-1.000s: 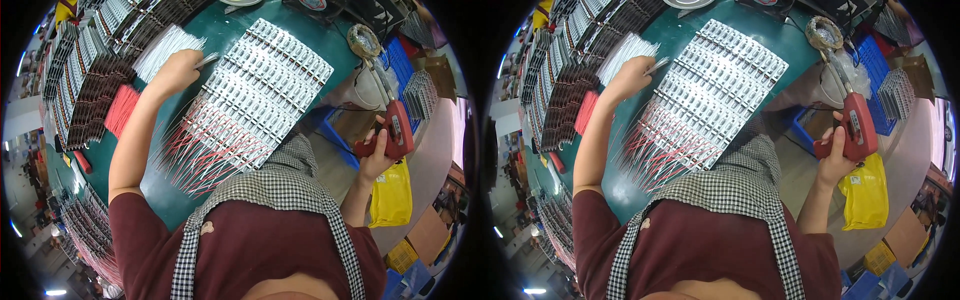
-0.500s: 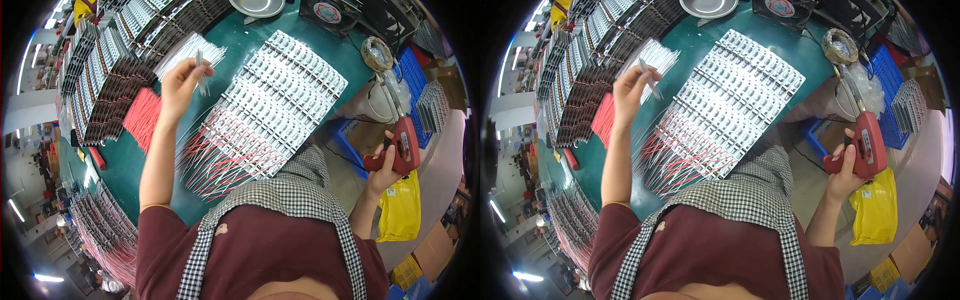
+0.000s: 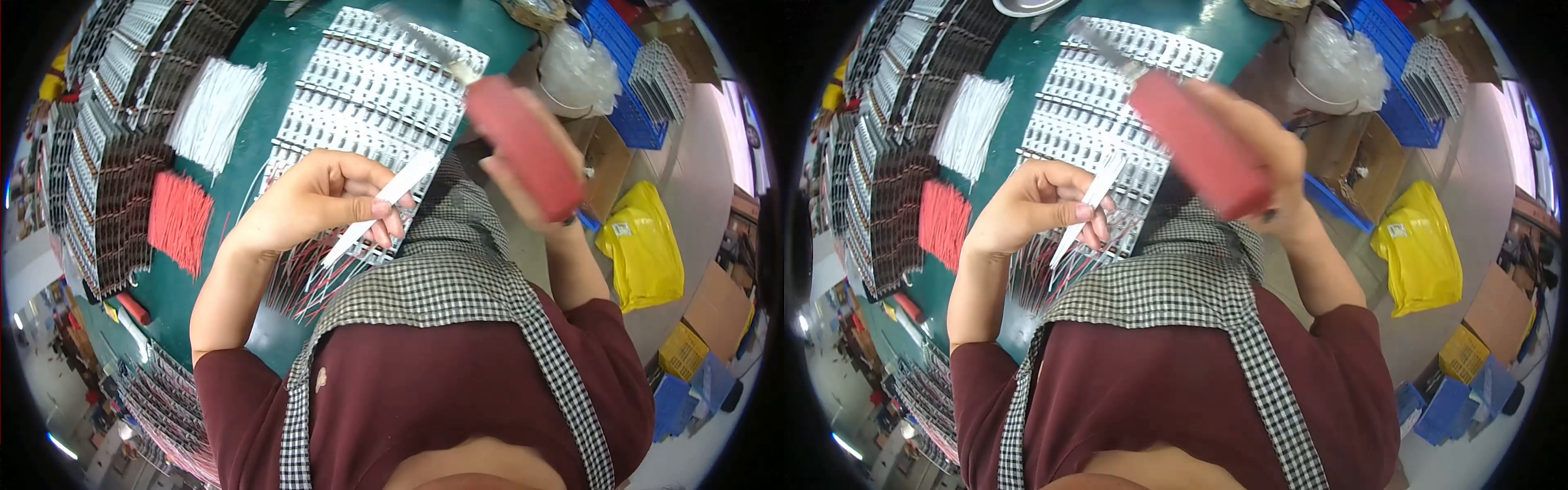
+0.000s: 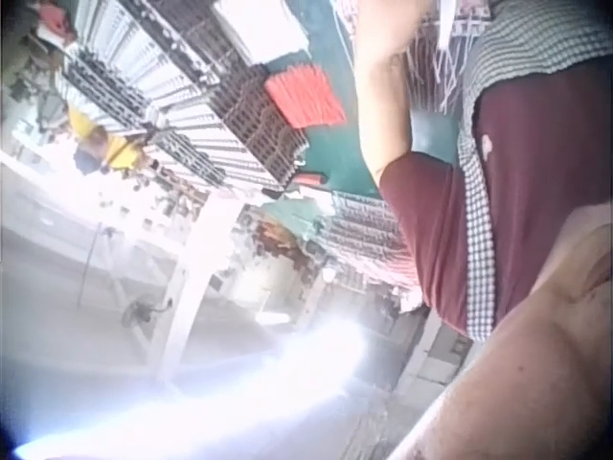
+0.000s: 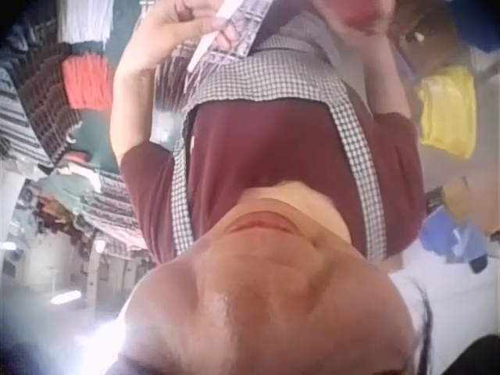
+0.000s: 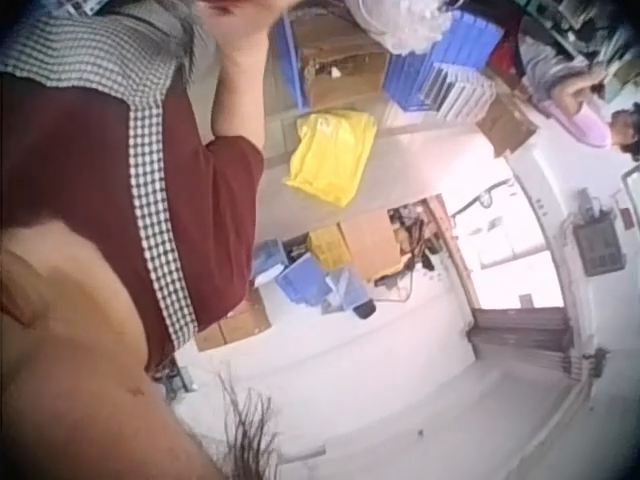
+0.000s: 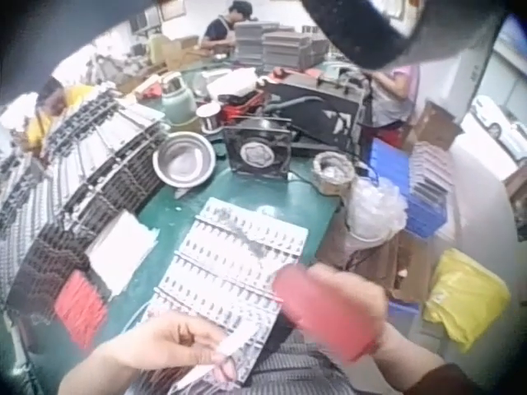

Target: The person solders wires onto circuit boards using a soldering gun, attaching white wires, then red wires, and then additional white wires to the boards.

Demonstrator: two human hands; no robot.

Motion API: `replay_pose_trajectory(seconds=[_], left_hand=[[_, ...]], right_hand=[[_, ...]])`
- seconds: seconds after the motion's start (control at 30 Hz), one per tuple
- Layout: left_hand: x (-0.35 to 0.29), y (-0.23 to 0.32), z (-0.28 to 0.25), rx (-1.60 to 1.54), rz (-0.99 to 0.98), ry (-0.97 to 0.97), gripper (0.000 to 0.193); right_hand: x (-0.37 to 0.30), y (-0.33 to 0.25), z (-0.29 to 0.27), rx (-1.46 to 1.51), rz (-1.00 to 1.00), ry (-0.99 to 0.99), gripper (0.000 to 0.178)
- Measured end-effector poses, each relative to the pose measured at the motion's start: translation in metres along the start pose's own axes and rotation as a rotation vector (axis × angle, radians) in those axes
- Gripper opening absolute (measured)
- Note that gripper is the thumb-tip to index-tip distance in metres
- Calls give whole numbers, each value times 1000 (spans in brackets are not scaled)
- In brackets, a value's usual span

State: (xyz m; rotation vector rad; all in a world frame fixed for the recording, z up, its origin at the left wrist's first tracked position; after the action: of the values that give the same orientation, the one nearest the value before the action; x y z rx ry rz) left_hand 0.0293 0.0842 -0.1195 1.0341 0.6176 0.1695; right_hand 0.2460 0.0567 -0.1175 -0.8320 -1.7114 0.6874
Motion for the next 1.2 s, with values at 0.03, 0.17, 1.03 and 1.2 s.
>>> replay_pose_trajectory(seconds=[0.03,0.17,1.03,1.2], left_hand=[[3,-1,4,-21,-3,-20,19],[6,-6,6,-27,5,-30,19],[-25,-16,-106,1452,266,979,21],[-25,-13,-102,1549,267,966,23]], right_hand=[[4,-5,11,-96,-130,-97,58],[0,-6,14,-29,-43,-156,57],[18,29,73,538,856,-78,41],[26,24,76,476,860,-81,41]])
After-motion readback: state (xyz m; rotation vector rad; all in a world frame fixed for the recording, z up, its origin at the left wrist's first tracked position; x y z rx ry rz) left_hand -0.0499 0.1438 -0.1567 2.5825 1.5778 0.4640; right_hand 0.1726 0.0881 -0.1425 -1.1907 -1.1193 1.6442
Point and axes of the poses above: each hand's wrist, its own x-axis towards the middle knuckle, its own z-axis out of the palm, y = z × x, the point moved 5 cm from there along x, towards the middle knuckle, and after that the axes turned 6 degrees about x, right-handed, at the moved point
